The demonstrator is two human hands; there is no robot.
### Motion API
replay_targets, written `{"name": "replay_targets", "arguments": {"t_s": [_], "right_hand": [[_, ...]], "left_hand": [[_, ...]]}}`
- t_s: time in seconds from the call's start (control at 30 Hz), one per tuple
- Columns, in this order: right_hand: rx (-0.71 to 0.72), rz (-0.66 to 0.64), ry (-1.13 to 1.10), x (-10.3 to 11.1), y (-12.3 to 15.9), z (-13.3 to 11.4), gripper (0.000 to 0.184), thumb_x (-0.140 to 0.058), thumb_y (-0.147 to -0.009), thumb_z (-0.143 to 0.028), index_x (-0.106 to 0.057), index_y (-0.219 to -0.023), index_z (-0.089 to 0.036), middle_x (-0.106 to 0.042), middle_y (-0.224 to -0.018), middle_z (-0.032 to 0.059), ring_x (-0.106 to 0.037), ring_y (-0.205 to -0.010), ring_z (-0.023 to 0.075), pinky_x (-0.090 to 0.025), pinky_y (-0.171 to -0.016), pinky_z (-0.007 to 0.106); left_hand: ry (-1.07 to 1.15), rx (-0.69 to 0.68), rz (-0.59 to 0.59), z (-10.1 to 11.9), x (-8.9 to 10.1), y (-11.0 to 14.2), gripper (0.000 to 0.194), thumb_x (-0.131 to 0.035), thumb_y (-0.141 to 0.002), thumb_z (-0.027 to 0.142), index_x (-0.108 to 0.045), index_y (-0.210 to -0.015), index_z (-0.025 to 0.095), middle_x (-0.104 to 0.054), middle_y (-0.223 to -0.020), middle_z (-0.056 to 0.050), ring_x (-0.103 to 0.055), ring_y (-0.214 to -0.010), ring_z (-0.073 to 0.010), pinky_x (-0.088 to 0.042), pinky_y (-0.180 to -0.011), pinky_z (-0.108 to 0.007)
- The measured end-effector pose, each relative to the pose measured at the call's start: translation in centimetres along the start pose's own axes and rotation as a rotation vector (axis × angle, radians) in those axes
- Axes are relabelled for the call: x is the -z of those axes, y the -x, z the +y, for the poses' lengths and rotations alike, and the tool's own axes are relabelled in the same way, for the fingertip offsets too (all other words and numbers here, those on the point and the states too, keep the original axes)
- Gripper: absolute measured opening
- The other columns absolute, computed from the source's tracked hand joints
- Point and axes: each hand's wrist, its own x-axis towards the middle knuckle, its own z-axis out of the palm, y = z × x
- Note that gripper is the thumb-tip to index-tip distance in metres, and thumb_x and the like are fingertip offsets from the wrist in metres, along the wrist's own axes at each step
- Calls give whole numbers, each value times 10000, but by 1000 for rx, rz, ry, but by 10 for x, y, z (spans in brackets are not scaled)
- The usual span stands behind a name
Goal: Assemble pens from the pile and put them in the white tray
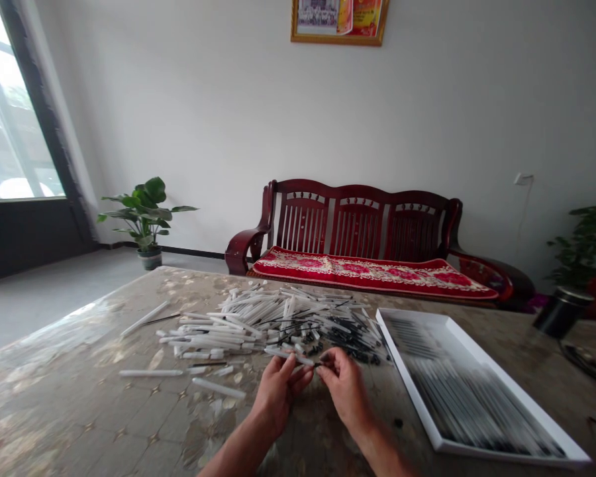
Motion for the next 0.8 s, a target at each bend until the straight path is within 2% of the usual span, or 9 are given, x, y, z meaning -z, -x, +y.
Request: {"name": "replay_targets", "arguments": {"t_s": [0.27,0.47,0.67,0.8], "right_hand": [[31,9,62,0,1,0,48,-619,-750,-229,-613,-797,-217,-710,-734,24,-659,-694,197,-493,-646,267],[123,-7,228,2,2,-4,94,-586,-751,-168,-638,-791,-236,-715,-762,16,-664,-724,190,-483,-676,258],[195,-21,247,5,6,-10,193,-552,-790,-137,-665,-906,-243,-729,-853,27,-681,-797,183,-489,-708,241],[242,-31,239,7,8,-14,238,-538,-804,-156,-666,-985,-242,-706,-842,21,-661,-795,175,-482,-717,238]], "left_hand": [[-17,-15,-12,-2,1,-1,147,-715,-790,130,-577,-829,165,-711,-758,-26,-723,-626,-153,-611,-619,-255],[-43,-42,-34,-7,4,-3,211,-754,-752,157,-559,-831,179,-709,-770,-15,-716,-640,-153,-605,-635,-272],[-86,-102,-93,-8,8,-4,330,-841,-648,287,-584,-824,178,-719,-786,-24,-711,-689,-162,-584,-680,-274],[-140,-136,-128,-7,8,0,392,-860,-598,376,-607,-819,173,-722,-782,-30,-702,-697,-166,-569,-670,-268]]}}
